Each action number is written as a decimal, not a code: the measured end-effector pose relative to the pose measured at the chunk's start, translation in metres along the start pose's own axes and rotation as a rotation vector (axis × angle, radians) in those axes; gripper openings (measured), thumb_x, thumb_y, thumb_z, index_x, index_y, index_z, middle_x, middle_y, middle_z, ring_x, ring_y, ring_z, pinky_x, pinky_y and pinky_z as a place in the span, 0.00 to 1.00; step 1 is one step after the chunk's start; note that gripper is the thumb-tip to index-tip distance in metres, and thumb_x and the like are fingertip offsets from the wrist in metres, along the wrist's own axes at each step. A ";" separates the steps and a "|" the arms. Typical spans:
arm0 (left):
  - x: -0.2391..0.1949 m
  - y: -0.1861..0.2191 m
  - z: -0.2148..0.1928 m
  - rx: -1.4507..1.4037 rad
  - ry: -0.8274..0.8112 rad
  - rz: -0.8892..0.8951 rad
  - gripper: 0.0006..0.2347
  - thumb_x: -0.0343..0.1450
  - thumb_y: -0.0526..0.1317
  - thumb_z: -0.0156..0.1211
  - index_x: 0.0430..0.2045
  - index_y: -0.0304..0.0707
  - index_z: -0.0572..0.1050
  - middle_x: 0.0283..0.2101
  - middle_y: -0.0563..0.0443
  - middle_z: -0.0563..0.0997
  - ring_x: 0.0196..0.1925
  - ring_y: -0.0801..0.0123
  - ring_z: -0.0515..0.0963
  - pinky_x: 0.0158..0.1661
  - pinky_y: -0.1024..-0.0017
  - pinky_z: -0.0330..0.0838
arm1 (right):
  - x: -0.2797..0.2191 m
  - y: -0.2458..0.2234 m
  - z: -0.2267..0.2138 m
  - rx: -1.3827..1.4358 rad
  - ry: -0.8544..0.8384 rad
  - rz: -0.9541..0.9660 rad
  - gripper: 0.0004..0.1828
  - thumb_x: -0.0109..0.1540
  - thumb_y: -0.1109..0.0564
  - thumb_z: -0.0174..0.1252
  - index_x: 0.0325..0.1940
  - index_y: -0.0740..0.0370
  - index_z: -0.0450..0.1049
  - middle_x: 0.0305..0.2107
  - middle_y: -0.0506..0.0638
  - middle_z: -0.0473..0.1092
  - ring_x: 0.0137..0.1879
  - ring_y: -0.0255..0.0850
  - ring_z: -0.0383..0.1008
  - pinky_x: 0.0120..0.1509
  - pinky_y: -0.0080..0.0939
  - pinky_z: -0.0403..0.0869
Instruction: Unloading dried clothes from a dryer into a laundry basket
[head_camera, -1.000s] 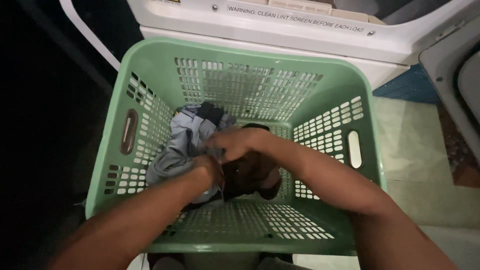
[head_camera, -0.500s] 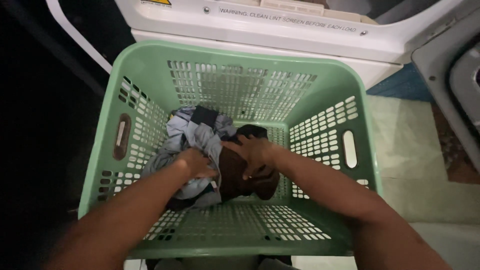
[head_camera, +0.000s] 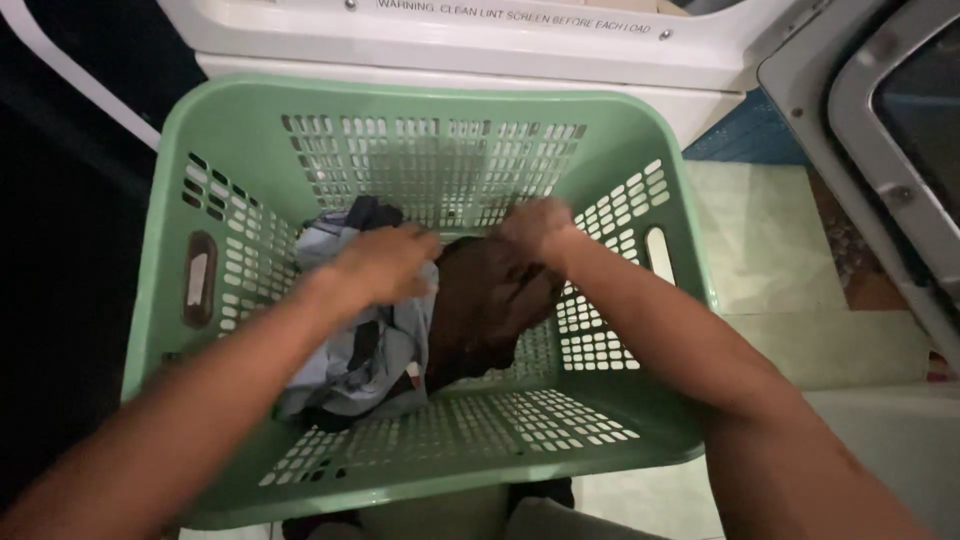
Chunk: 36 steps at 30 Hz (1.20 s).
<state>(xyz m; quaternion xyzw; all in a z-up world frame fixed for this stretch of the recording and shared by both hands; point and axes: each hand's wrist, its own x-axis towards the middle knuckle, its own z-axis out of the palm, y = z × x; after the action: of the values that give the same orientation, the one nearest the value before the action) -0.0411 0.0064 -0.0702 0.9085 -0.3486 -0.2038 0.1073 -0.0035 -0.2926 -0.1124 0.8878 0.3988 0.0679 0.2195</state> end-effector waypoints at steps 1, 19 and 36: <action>0.000 0.012 0.002 0.004 0.005 0.002 0.33 0.67 0.58 0.62 0.64 0.41 0.67 0.57 0.30 0.75 0.54 0.34 0.78 0.48 0.41 0.77 | 0.004 0.013 -0.009 -0.005 0.002 0.003 0.19 0.49 0.65 0.56 0.10 0.40 0.69 0.05 0.41 0.56 0.14 0.36 0.50 0.18 0.40 0.46; 0.006 0.057 0.102 0.379 -0.355 -0.004 0.60 0.55 0.74 0.65 0.76 0.56 0.30 0.77 0.24 0.32 0.75 0.17 0.35 0.62 0.22 0.49 | -0.019 -0.079 -0.029 0.849 -0.843 -0.084 0.71 0.60 0.50 0.63 0.77 0.53 0.06 0.68 0.84 0.41 0.73 0.81 0.49 0.76 0.75 0.51; 0.049 -0.008 0.012 -0.249 -0.220 0.099 0.32 0.66 0.69 0.59 0.59 0.52 0.75 0.62 0.50 0.78 0.65 0.50 0.75 0.64 0.52 0.69 | 0.034 -0.037 0.012 0.929 -0.856 0.037 0.63 0.46 0.21 0.70 0.79 0.39 0.53 0.67 0.52 0.66 0.71 0.53 0.67 0.69 0.59 0.72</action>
<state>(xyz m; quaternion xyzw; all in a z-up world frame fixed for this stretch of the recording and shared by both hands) -0.0082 -0.0215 -0.0979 0.8422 -0.3746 -0.3380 0.1901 -0.0024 -0.2497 -0.1415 0.8458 0.2481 -0.4697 -0.0499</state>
